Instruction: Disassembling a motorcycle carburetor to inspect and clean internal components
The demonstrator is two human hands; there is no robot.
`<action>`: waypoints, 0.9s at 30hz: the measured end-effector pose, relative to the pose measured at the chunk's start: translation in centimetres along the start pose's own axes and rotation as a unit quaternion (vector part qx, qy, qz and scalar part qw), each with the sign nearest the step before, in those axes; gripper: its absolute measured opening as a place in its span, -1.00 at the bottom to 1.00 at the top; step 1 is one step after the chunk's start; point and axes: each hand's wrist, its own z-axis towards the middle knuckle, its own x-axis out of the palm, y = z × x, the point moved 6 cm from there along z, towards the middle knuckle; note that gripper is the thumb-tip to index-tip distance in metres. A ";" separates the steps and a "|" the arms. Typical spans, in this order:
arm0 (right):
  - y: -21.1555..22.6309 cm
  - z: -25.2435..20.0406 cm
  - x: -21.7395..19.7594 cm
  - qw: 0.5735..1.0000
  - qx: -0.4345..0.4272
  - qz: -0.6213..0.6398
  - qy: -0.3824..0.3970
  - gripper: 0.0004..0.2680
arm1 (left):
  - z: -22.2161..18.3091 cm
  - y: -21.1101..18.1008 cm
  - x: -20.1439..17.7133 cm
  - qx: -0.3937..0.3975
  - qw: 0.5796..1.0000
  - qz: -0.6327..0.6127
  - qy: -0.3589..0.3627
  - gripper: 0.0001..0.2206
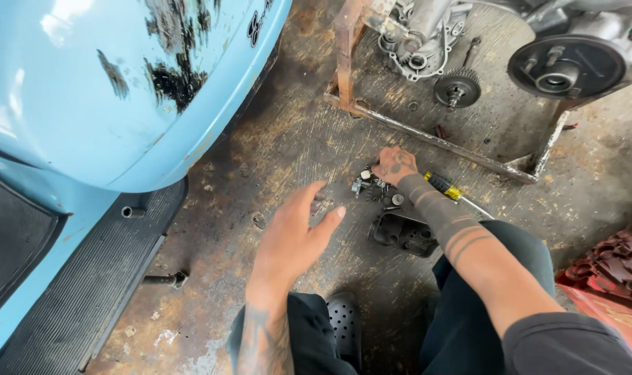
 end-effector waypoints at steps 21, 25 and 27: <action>-0.6 -11.6 -13.7 0.730 -0.078 0.679 0.007 -0.91 | 8.4 -5.6 8.7 0.287 0.956 0.021 -0.058 -0.73; -2.5 -7.1 -11.4 0.701 -0.020 0.713 -0.002 -0.87 | 9.5 -5.4 7.0 0.273 0.956 0.019 -0.102 -0.72; -4.0 -4.8 -9.8 0.727 0.011 0.686 -0.015 -0.86 | 10.1 -5.2 6.4 0.267 0.957 0.028 -0.110 -0.71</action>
